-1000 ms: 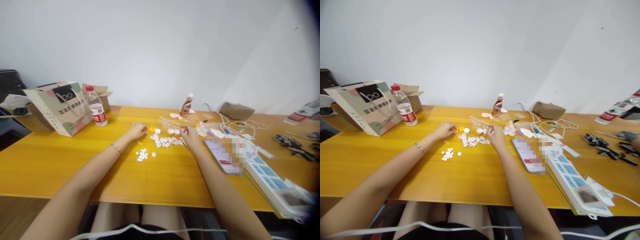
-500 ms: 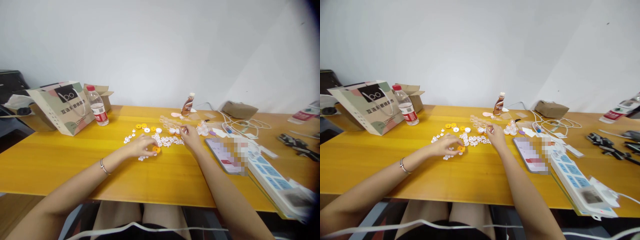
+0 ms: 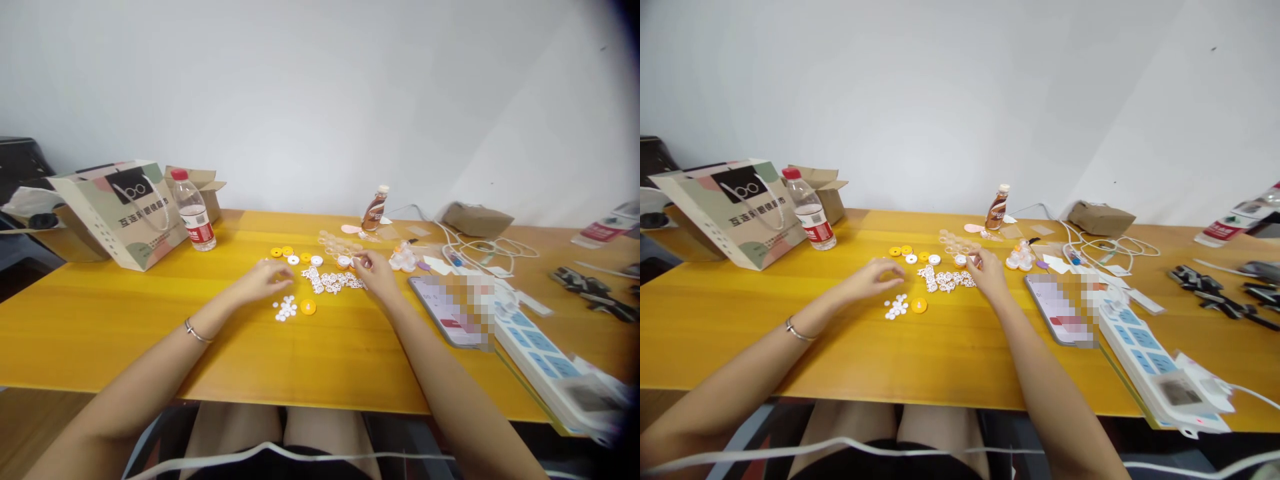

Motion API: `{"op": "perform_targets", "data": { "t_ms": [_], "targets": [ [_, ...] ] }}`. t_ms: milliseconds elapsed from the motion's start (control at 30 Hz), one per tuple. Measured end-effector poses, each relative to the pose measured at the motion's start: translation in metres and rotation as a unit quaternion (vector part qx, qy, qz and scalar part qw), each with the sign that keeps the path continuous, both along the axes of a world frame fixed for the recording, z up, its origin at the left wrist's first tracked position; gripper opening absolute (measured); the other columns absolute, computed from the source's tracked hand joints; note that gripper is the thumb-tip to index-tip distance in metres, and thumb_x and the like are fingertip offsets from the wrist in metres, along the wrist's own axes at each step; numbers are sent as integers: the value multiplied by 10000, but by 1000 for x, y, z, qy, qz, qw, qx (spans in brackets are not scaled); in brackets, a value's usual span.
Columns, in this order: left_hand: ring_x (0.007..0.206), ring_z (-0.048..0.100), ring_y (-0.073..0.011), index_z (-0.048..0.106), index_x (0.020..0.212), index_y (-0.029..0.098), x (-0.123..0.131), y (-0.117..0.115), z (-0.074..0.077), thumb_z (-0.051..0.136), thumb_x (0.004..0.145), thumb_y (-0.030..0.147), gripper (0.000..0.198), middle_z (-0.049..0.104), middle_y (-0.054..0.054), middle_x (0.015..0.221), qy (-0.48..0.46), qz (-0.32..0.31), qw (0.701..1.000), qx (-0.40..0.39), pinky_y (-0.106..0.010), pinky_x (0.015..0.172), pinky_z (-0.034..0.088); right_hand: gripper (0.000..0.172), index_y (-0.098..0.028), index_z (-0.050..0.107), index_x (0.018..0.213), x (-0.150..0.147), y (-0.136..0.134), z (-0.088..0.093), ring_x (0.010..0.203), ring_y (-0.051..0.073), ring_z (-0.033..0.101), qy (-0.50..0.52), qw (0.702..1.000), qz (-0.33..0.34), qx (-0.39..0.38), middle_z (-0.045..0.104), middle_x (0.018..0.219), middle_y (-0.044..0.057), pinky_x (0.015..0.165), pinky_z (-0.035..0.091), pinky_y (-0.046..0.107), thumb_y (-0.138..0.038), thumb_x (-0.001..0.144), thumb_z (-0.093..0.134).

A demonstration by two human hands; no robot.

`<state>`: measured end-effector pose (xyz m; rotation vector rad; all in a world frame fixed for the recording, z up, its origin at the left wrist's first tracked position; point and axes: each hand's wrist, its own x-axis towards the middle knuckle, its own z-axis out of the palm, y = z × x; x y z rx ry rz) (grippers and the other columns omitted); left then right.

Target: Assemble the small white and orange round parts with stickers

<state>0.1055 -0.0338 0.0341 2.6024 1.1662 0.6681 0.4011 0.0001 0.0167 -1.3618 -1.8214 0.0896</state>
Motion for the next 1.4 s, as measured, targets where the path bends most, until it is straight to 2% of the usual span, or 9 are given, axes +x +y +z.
{"op": "perform_targets", "data": {
  "t_ms": [67, 167, 300, 400, 500, 867, 1033, 1233, 1400],
  "targets": [
    [801, 571, -141, 612, 857, 188, -12, 7, 0, 444, 826, 299, 204, 648, -33, 866, 33, 22, 999, 3, -247, 749, 401, 213, -177, 587, 853, -6, -6, 3, 650, 171, 517, 2, 999, 39, -10, 572, 687, 36, 624, 397, 292, -334, 772, 469],
    [767, 570, -137, 630, 823, 200, -21, 13, -3, 443, 824, 265, 199, 645, -26, 838, 94, 47, 994, 26, -243, 718, 382, 178, -191, 579, 807, -20, -20, 7, 667, 157, 512, -12, 988, 149, -46, 574, 708, 28, 644, 401, 283, -320, 792, 457],
    [815, 568, -152, 646, 843, 222, -19, 11, -5, 464, 819, 263, 188, 645, -25, 863, 131, 51, 989, 46, -257, 733, 350, 170, -197, 582, 794, -43, -41, 11, 693, 150, 511, -53, 953, 271, -126, 579, 754, 30, 642, 401, 273, -336, 793, 485],
    [822, 564, -152, 652, 847, 225, -15, 9, -4, 463, 824, 268, 195, 644, -27, 865, 141, 55, 987, 45, -263, 748, 330, 186, -195, 577, 794, -53, -48, 11, 664, 140, 498, -66, 934, 313, -158, 565, 726, 17, 620, 394, 261, -374, 748, 559],
    [826, 560, -150, 654, 843, 229, -15, 9, -4, 463, 828, 274, 196, 645, -25, 856, 153, 50, 986, 42, -268, 757, 311, 224, -189, 570, 780, -56, -49, 7, 638, 131, 485, -76, 925, 327, -181, 551, 707, 9, 591, 383, 248, -398, 711, 607],
    [777, 559, -152, 646, 838, 227, -17, 17, -10, 439, 836, 271, 211, 639, -26, 844, 184, 29, 980, 64, -282, 766, 307, 255, -196, 568, 818, -56, -48, 3, 634, 128, 474, -95, 918, 325, -208, 538, 715, 3, 580, 372, 246, -435, 731, 573],
    [774, 567, -151, 639, 795, 209, -17, 18, -12, 461, 808, 263, 186, 647, -20, 815, 153, 40, 986, 55, -279, 756, 321, 296, -201, 560, 875, -55, -47, 1, 637, 125, 469, -91, 916, 321, -221, 514, 716, -11, 583, 372, 242, -415, 684, 630],
    [731, 570, -140, 610, 763, 183, -19, 21, -16, 506, 756, 256, 127, 646, -7, 772, 74, 71, 994, 31, -256, 713, 363, 368, -200, 555, 929, -54, -48, 1, 661, 127, 463, -103, 912, 329, -223, 498, 740, -10, 600, 374, 239, -415, 651, 665],
    [742, 561, -135, 592, 763, 167, -10, 11, -13, 525, 752, 245, 103, 638, -15, 772, 25, 40, 999, 25, -250, 725, 371, 322, -184, 570, 916, -56, -46, 0, 663, 126, 461, -114, 911, 330, -217, 509, 740, 2, 607, 373, 237, -403, 689, 634]
  ]
}}
